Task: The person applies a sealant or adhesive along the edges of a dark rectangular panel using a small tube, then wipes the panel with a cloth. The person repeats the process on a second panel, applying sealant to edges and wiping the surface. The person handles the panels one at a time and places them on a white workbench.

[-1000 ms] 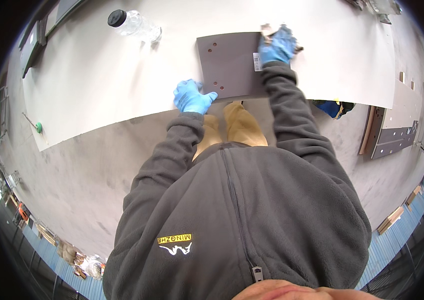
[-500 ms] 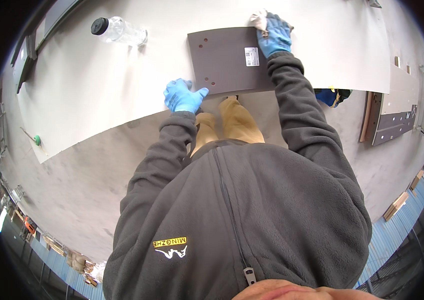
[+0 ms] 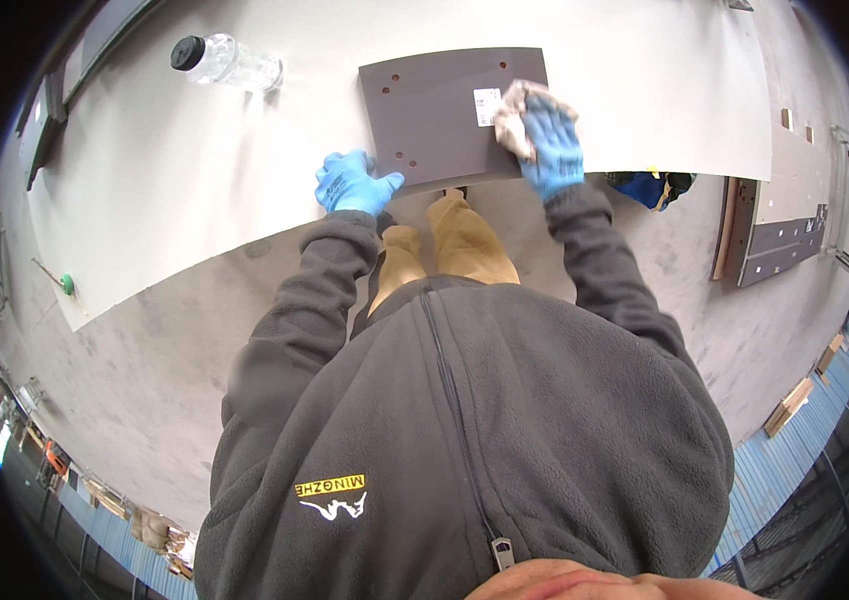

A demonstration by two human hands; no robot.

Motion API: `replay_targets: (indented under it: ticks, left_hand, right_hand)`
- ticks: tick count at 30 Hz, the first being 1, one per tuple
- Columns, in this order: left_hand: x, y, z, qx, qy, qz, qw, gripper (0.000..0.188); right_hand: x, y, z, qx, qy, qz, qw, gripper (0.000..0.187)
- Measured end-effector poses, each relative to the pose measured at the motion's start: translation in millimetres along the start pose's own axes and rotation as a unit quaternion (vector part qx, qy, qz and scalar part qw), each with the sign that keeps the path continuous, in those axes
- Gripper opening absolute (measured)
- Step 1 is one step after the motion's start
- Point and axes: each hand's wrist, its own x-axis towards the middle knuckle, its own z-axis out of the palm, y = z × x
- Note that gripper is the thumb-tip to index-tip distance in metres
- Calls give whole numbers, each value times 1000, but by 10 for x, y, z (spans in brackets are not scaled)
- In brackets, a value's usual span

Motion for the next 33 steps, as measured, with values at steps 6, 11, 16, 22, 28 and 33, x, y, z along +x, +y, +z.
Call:
replay_targets:
  ticks: [6,11,16,22,28,33]
  left_hand:
    - [25,60,-20,19,-19,-10,1000,58]
    - [7,57,15,15,-15,-13,1000,59]
    - [9,64,27,14,-11,-15,1000,59]
    - [36,89,33,39,-8,-20,999,63]
    - [31,70,64,35,15,-25,999,63]
    - [-22,66,41,10,24,-22,999,59]
  right_hand:
    - [1104,444,485,-23,32,-29,999,43]
    - [1133,423,578,38,-6,23,999,50]
    - [1389,111,701,-25,94,86,992,50]
    - [1656,-1392,740,-34,-24,55,998,51]
    - [1649,-1052,628,-20,-46,-123,991,33]
    - [1693,231,569,16,54,82,995,37]
